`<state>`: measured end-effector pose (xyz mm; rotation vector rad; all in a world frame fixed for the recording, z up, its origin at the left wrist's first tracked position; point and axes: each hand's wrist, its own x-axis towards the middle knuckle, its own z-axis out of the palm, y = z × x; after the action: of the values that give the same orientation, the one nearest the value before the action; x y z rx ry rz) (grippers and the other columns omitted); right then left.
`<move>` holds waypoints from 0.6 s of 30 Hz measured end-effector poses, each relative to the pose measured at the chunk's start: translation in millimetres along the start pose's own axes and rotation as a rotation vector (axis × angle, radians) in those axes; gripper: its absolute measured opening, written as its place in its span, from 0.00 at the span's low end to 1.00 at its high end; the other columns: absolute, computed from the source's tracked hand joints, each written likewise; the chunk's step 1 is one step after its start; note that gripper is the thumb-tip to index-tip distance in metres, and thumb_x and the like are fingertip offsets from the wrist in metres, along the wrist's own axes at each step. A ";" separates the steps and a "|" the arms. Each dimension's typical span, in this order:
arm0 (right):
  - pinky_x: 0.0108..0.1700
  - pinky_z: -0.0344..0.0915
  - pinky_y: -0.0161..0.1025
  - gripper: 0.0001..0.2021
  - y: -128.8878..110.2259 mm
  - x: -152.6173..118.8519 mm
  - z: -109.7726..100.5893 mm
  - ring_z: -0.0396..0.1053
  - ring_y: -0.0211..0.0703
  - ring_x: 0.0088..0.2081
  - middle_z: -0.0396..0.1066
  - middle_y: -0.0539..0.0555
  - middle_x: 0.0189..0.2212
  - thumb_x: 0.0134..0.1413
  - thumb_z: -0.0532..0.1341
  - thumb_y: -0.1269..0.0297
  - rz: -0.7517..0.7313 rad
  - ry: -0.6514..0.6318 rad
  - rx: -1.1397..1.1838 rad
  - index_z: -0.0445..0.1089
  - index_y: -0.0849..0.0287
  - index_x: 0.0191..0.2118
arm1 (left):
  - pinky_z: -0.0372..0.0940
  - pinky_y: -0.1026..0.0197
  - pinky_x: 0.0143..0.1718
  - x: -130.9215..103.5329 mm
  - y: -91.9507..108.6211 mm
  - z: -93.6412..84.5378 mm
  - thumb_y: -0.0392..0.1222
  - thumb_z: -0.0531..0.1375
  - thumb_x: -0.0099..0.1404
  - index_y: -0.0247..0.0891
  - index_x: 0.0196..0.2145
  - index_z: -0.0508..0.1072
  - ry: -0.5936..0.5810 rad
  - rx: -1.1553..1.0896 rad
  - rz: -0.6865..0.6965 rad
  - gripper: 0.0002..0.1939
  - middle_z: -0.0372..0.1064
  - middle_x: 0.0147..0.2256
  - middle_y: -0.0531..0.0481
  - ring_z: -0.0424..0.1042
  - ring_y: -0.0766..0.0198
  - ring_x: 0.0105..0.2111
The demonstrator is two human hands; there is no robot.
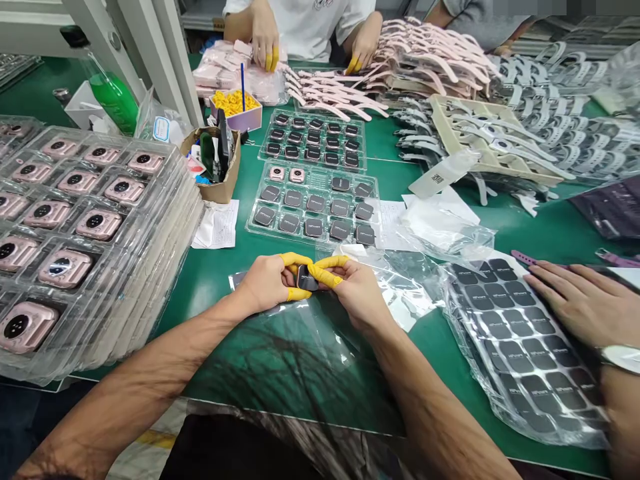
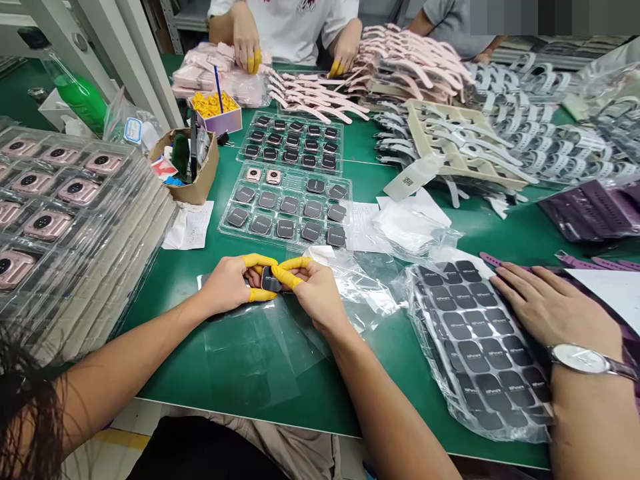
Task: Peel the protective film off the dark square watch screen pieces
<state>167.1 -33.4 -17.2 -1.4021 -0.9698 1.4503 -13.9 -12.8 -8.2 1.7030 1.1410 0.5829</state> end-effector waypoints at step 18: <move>0.30 0.72 0.39 0.19 7.0 -2.3 7.2 0.72 0.40 0.29 0.73 0.48 0.35 0.43 0.69 0.52 -0.183 0.073 -0.195 0.71 0.51 0.41 | 0.66 0.67 0.33 1.0 0.8 0.6 0.44 0.73 0.48 0.36 0.48 0.74 0.070 -0.161 -0.012 0.29 0.70 0.29 0.54 0.67 0.69 0.27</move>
<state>159.4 -37.5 -22.7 -1.4535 -1.1853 1.1871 -12.7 -12.3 -7.8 1.5475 1.1215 0.7129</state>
